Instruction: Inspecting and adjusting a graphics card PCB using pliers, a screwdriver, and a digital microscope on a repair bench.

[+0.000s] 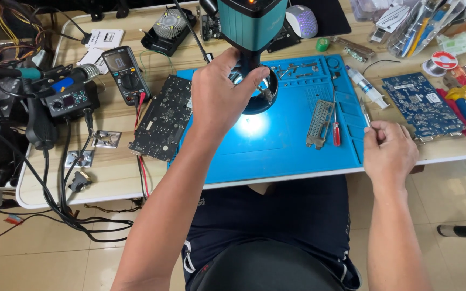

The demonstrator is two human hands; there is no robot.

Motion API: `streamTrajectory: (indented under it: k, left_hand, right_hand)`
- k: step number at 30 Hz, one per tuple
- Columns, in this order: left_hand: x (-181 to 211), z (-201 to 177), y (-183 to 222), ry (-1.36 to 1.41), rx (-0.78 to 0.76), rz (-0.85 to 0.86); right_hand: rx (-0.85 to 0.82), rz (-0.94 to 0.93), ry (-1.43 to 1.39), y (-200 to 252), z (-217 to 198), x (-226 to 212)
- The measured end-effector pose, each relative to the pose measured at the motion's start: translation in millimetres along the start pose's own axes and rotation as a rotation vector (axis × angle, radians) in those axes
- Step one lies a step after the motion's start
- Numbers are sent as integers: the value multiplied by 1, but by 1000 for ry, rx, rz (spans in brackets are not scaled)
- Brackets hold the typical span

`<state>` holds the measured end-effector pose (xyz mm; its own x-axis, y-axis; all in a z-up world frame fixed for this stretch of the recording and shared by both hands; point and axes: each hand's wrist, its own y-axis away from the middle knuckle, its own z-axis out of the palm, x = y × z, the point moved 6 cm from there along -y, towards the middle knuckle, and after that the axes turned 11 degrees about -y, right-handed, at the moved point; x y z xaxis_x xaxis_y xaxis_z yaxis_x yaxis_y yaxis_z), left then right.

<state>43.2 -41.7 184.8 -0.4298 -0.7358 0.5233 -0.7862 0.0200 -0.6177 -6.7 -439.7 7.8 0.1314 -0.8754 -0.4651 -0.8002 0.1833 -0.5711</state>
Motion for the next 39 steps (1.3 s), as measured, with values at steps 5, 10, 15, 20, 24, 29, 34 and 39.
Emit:
streamTrajectory:
  k: [5,10,15,20,24,29,34,39]
  left_hand:
    - [3,-5,0,15,7,-8]
    - [6,-8,0,19,-39,-19]
    - [6,-19,-4,280,-179,-81]
    - [-18,-18,-18,1195,-138,-412]
    - [-26,-11,-35,1202,-160,-470]
    - [-29,-5,-40,1096,-237,-597]
    - [-32,3,-43,1104,-237,-598]
    - [-39,11,-44,1119,-227,-570]
  right_hand:
    - [-7,16,0,-1,-1,-3]
    - [0,-4,0,0,-1,-3]
    - [-38,12,21,-7,-5,-8]
    - [-195,113,37,-16,-13,-26]
    - [-314,263,76,-31,-23,-46]
    - [-364,312,83,-46,-36,-76]
    - [-260,-59,-440,-63,-53,-207]
    - [-266,-222,-807,-82,-50,-309]
